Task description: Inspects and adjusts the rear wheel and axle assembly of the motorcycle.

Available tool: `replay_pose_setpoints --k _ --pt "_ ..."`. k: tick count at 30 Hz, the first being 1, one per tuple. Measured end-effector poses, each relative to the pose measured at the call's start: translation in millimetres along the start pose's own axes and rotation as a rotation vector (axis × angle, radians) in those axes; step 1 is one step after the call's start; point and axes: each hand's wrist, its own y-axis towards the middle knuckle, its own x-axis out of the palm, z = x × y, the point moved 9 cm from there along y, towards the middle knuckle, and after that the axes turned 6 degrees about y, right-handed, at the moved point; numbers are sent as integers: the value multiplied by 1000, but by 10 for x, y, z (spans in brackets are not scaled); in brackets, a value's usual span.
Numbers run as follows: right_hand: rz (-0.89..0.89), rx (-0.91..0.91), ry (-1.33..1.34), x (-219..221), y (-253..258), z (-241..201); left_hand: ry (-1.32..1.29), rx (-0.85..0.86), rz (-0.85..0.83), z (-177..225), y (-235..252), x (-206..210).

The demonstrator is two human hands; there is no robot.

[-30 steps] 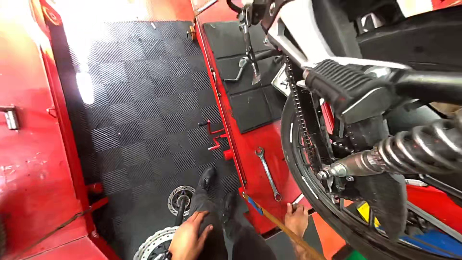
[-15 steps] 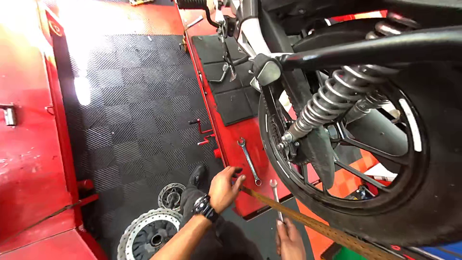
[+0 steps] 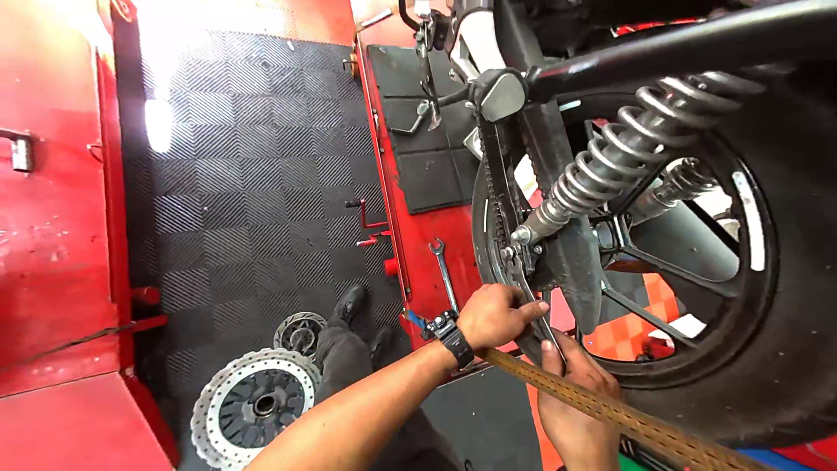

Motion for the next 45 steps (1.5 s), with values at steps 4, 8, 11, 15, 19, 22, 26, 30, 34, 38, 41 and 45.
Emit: replay_pose_setpoints --k 4,8,11,15,19,22,26,30,34,38,41,45 --pt "-23 -4 -57 6 6 -75 -81 -31 -4 -29 8 25" --pt "-26 -22 -103 70 14 -194 -173 -63 42 -81 -21 17" --pt "-15 -13 -126 128 70 -130 -147 -76 45 -84 -3 19" --pt "48 -48 -155 124 135 -78 -78 -78 60 -74 13 26" --pt "97 -132 -219 130 236 -54 -59 -63 100 -67 57 27" --pt "103 -157 -257 162 283 -40 -62 -69 132 -74 87 20" --pt "140 -213 -245 151 258 -36 -45 -99 118 -92 74 23" --pt "180 -266 -211 157 251 16 -89 -106 93 -85 88 30" --pt "200 -269 -220 154 242 40 -80 -87 69 -79 98 59" --pt "230 -305 -235 173 271 70 -105 -71 62 -91 121 69" --pt "242 -315 -228 152 239 96 -95 -58 27 -99 114 147" --pt "281 -383 -275 163 264 105 -70 -41 14 -59 119 111"
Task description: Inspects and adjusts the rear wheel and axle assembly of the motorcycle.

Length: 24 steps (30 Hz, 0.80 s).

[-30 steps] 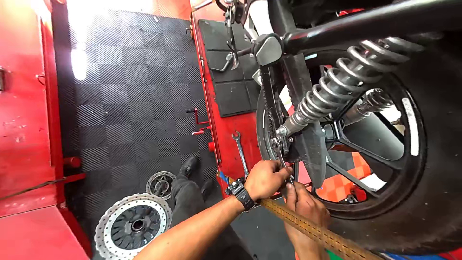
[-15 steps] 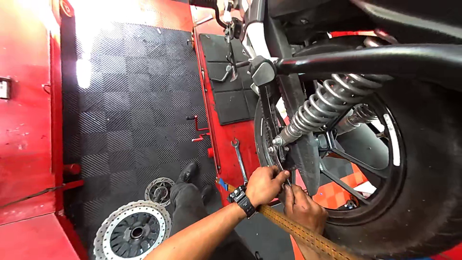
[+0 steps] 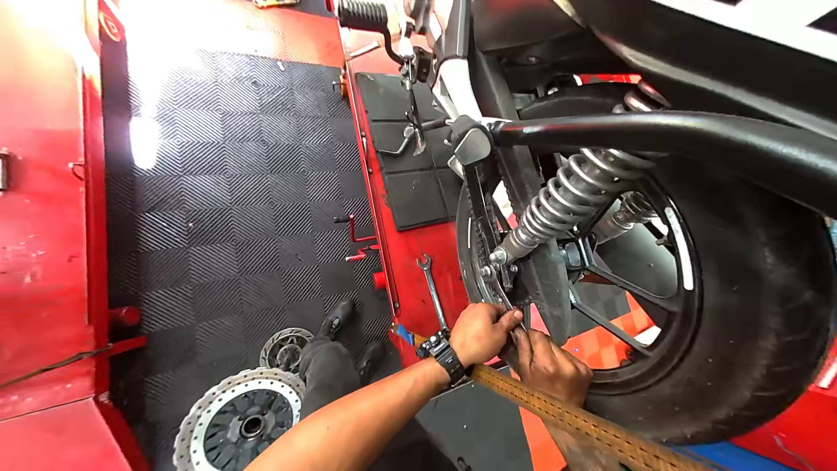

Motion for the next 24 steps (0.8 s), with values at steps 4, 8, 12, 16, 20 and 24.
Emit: replay_pose_setpoints --k 4,8,12,16,20,24 --pt "25 -28 -73 -35 -34 18 25 -4 -15 -4 38 60" --pt "-68 46 -14 -62 -4 -99 -117 -51 -41 -25 16 27" --pt "-153 169 55 -45 -68 -277 -158 -134 -4 -110 -64 -46" --pt "-163 228 61 57 -135 -330 -8 -152 6 -155 -65 -97" --pt "-164 244 40 192 -208 -219 55 -110 -25 -153 1 -56" --pt "-102 144 44 236 -217 -158 77 -70 -41 -139 29 -54"
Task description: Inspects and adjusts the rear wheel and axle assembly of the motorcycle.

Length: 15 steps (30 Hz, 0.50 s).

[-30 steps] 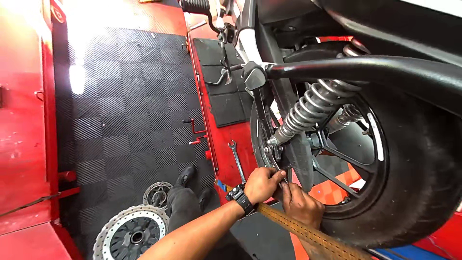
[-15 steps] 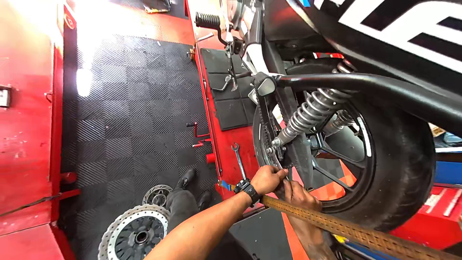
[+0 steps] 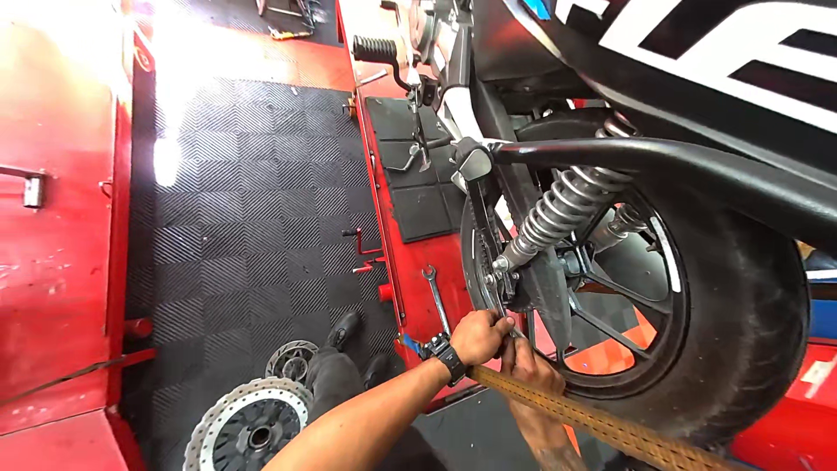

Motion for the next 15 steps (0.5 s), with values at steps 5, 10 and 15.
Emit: replay_pose_setpoints --k 5,10,15 --pt "69 -138 13 27 53 81 -18 14 38 -5 35 22" --pt "124 -162 47 80 68 188 -20 11 48 -21 53 13" --pt "158 -223 54 169 75 267 -193 -43 80 -113 11 -30"
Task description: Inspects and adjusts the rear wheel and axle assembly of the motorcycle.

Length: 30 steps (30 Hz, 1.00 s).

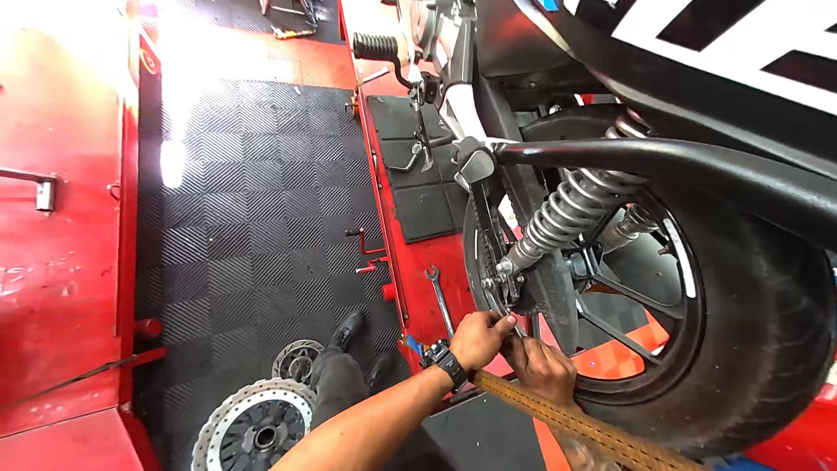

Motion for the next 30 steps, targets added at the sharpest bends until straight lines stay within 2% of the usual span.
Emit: replay_pose_setpoints --k 3,6,10,18,20,22,25,27,30 --pt "-4 -2 28 14 5 -6 -52 -6 31 21 -59 -86" --pt "6 -51 18 98 -2 46 41 -8 26 18 3 -48" --pt "29 15 -25 111 -40 9 87 -28 32 2 -6 -51" --pt "-63 -42 -73 25 34 9 110 -17 -24 5 30 88" --pt "-87 -32 -73 -16 51 -1 81 -31 35 24 -77 -107" --pt "-123 -35 -82 -97 90 -2 104 -37 201 8 -146 -474" --pt "-173 31 -95 -115 102 -71 245 72 341 178 -68 -925" --pt "-196 138 -63 -76 106 -146 461 148 299 446 -4 -1009" --pt "-126 264 -97 -55 100 -204 816 115 196 661 22 -951"
